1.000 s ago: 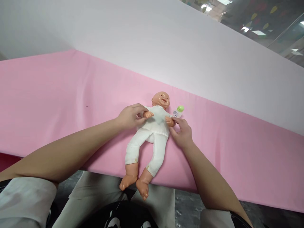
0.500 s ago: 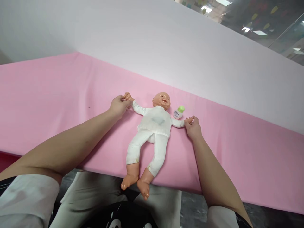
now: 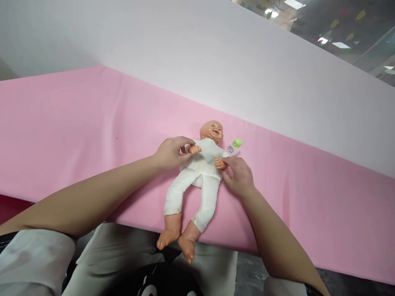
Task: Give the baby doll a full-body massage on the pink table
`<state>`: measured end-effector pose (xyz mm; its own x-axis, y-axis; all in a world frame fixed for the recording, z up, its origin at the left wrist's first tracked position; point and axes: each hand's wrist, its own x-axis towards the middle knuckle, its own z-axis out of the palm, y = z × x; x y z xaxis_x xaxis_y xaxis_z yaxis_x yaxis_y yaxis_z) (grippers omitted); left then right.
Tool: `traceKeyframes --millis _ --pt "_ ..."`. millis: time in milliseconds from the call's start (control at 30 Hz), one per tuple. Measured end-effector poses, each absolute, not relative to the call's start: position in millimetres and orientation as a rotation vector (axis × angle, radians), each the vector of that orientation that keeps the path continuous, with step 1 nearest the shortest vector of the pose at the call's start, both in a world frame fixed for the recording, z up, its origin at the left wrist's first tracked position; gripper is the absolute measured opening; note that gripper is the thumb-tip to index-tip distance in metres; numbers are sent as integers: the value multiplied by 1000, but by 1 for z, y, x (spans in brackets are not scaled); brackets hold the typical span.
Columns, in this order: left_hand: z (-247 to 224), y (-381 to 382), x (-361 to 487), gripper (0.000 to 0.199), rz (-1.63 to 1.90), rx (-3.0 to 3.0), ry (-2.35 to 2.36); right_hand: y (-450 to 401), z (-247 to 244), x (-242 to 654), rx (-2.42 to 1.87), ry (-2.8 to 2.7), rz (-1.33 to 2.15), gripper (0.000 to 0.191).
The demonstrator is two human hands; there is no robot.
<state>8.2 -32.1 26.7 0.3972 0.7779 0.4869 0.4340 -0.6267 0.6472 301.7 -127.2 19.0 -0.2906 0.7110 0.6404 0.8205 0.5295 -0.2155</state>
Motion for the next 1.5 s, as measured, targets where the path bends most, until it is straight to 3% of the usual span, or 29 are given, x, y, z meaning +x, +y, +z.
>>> traceKeyframes --millis 167,300,467,667,833,933,1300,1500 --pt "18 -30 12 30 979 2461 879 -127 20 289 -1131 -2266 -277 34" --pt "19 -29 11 30 1094 2242 1033 -122 12 302 -1173 -2087 -303 36" --pt "16 1 -9 44 1313 1747 1350 -111 2 340 -1468 -1541 -117 70" --pt "-9 58 -45 59 1249 1402 1608 -91 -10 390 -1784 -1134 257 89" --pt "-13 70 -56 40 1092 1648 1725 -87 -12 401 -2000 -1213 239 88" --pt "-9 59 -49 39 1109 1951 1755 -85 -12 401 -1997 -1200 208 87" --pt "-3 -6 -7 54 876 2751 935 -82 -24 412 -1911 -1105 229 89" --pt "-1 -37 1 98 705 2894 452 -81 -24 405 -1804 -988 378 91"
